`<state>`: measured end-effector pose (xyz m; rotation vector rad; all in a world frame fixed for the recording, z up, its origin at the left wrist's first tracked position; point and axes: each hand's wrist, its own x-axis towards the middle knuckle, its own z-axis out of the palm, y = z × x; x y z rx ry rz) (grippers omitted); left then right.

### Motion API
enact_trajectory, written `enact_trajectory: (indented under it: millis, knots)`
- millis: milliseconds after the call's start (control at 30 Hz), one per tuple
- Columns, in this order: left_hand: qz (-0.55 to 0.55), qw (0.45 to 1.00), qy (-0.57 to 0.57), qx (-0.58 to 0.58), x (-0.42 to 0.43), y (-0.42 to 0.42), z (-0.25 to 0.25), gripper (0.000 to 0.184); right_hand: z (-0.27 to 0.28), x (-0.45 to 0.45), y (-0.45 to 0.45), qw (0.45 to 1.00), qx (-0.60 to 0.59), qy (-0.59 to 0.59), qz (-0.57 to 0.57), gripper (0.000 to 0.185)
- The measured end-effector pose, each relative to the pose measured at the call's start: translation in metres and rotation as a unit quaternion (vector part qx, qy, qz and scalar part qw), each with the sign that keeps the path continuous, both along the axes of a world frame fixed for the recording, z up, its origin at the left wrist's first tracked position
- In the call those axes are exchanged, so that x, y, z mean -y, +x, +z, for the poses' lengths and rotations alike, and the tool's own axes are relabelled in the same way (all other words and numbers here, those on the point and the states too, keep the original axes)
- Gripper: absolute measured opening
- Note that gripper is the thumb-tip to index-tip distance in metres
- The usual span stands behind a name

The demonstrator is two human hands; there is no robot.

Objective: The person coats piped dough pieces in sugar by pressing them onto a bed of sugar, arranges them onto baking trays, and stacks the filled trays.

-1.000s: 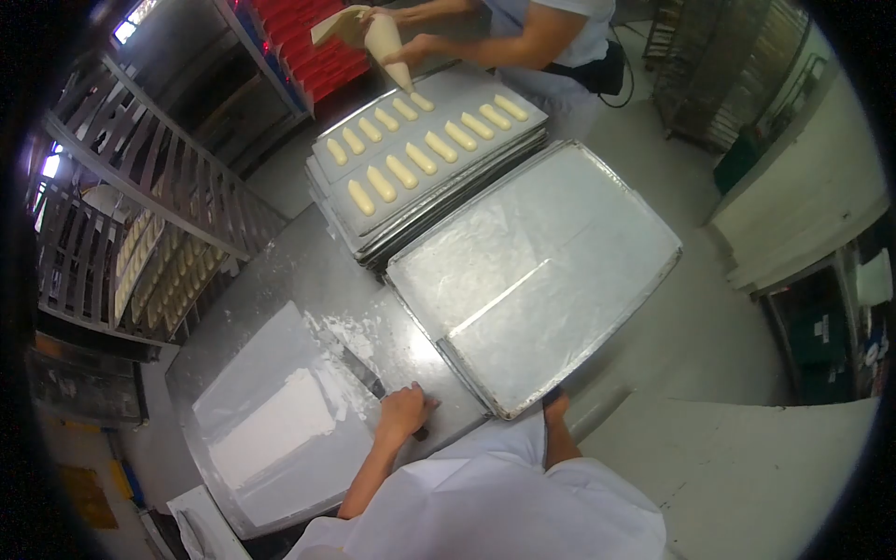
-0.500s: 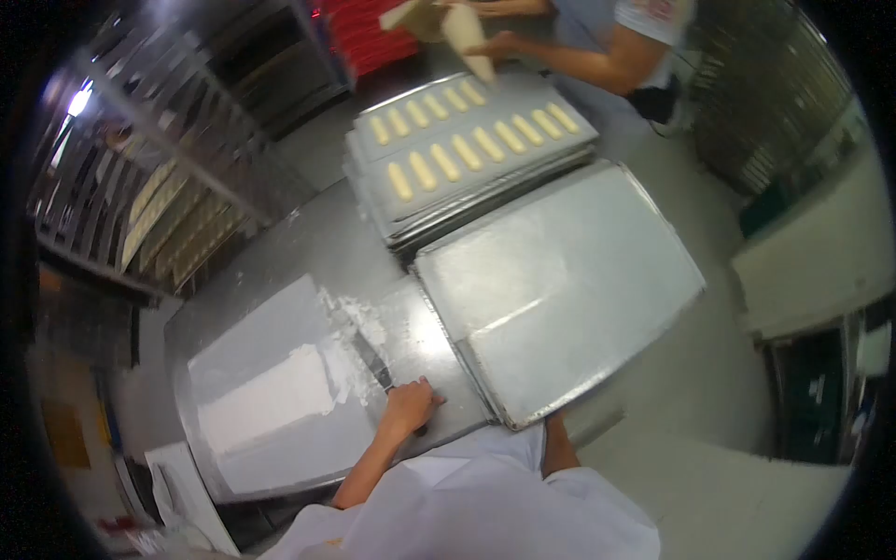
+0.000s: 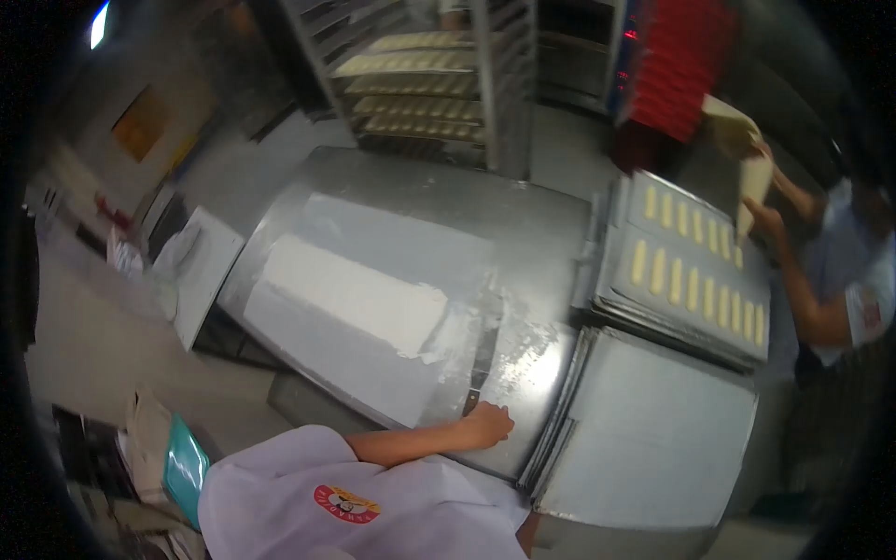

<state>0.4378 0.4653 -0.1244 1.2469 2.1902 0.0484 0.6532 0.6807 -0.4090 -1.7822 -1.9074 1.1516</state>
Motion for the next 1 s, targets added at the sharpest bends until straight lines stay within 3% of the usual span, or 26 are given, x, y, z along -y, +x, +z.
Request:
enact_trajectory:
  millis: [233, 300, 1000]
  knots:
    - [-0.001, 0.999, 0.034, 0.003, 0.002, -0.001, 0.001, 0.013, 0.002, -0.020, -0.036, 0.999, 0.006, -0.014, 0.051, 0.035]
    - [-0.029, 0.999, 0.015, 0.011, 0.002, -0.002, -0.001, 0.026, 0.003, -0.022, -0.042, 0.998, 0.009, -0.017, 0.057, 0.036]
    - [-0.043, 0.998, 0.032, 0.026, 0.010, -0.006, 0.003, 0.029, 0.009, -0.028, -0.034, 0.998, 0.023, -0.033, 0.054, 0.041]
